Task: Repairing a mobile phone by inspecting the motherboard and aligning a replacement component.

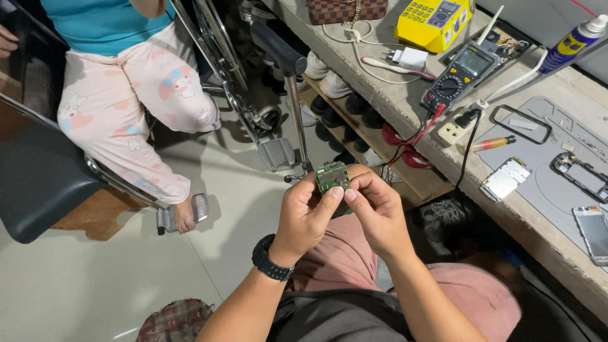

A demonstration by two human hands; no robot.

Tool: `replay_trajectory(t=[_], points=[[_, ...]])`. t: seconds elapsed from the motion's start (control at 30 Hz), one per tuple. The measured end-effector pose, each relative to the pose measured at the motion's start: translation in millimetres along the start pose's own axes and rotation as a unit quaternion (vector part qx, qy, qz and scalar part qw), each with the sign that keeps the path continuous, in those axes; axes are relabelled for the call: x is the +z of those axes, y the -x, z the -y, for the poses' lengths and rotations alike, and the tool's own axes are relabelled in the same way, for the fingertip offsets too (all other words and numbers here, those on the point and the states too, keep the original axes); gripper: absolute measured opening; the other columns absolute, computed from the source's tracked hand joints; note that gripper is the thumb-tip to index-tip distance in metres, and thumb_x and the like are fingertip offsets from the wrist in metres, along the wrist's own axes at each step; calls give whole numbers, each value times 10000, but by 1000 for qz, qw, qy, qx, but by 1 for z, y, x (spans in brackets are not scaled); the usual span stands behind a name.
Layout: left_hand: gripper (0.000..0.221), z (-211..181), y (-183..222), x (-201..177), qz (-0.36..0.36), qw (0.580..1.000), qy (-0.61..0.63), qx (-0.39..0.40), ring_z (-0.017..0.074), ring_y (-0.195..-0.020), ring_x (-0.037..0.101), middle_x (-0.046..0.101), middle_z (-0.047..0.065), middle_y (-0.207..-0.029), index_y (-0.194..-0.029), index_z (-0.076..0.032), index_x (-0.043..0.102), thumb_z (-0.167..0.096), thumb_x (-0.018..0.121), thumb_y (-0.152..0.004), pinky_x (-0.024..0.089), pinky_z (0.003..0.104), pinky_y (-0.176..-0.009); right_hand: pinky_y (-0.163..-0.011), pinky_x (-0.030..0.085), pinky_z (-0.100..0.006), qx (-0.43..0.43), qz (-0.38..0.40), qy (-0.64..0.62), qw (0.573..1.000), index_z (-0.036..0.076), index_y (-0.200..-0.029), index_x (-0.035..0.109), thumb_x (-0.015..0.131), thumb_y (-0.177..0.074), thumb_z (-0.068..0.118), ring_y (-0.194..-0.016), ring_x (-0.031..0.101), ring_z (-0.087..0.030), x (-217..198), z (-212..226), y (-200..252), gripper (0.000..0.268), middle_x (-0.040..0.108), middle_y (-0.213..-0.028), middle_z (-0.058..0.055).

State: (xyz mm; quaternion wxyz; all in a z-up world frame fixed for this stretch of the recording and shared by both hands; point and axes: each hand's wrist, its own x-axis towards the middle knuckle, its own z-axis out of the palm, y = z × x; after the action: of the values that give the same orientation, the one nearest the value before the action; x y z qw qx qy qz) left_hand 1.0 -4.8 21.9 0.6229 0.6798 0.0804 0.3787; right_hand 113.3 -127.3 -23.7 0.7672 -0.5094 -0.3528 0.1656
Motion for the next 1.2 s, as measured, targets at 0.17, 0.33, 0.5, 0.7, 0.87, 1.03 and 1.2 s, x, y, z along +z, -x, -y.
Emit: replay_trajectory(t=[0.17, 0.33, 0.5, 0.7, 0.87, 1.03, 1.2], points=[[151, 1, -2, 4, 7, 1000, 17, 3, 150, -943, 685, 805, 168, -843, -1024, 30, 824, -86, 765, -1100, 666, 405, -806, -737, 451, -304, -4, -6, -16, 1000, 11, -1002, 712, 754, -1070, 5, -831, 515, -134, -6, -5, 6, 80, 627, -868, -68], [145, 4, -2, 10, 21, 999, 25, 6, 162, -992, 662, 789, 187, -868, -1029, 52, 813, -64, 760, -1099, 668, 428, -807, -738, 433, -314, -12, -11, -32, 999, 14, -983, 695, 759, -1063, 13, -837, 510, -144, -8, -3, 5, 103, 613, -884, -81], [124, 19, 1, 13, 37, 999, 35, 5, 153, -1032, 599, 764, 167, -886, -1057, 50, 815, -61, 773, -1094, 649, 422, -813, -742, 409, -317, -26, -34, -76, 996, 21, -963, 664, 755, -1037, 22, -864, 486, -152, 0, 11, 4, 118, 565, -904, -75], [129, 19, -1, 21, 49, 998, 46, 2, 161, -1036, 595, 774, 177, -919, -1095, 56, 821, -59, 763, -1102, 646, 428, -826, -711, 364, -297, -31, -45, -83, 995, 23, -925, 649, 755, -1021, 36, -847, 444, -133, -10, 4, 7, 143, 480, -872, -39], [132, 9, -3, 19, 32, 999, 33, 0, 159, -1020, 633, 783, 178, -903, -1088, 42, 822, -74, 762, -1107, 649, 420, -835, -697, 351, -290, -12, -31, -80, 996, 20, -942, 655, 746, -1031, 17, -823, 431, -112, -16, -6, 6, 127, 491, -851, -34], [148, 5, -1, 13, 25, 999, 32, -4, 166, -993, 653, 804, 201, -911, -1086, 43, 826, -83, 754, -1118, 653, 420, -838, -688, 343, -296, -16, -16, -92, 995, 18, -940, 653, 746, -1029, 9, -825, 432, -117, 4, 14, -2, 129, 497, -859, -40], [150, 0, -1, 10, 15, 1000, 16, 0, 156, -953, 665, 790, 162, -885, -1078, 22, 823, -98, 747, -1127, 651, 401, -820, -684, 341, -275, -12, -11, -95, 995, 22, -952, 648, 736, -1041, 2, -821, 430, -106, 12, 19, -3, 127, 483, -853, -23]])
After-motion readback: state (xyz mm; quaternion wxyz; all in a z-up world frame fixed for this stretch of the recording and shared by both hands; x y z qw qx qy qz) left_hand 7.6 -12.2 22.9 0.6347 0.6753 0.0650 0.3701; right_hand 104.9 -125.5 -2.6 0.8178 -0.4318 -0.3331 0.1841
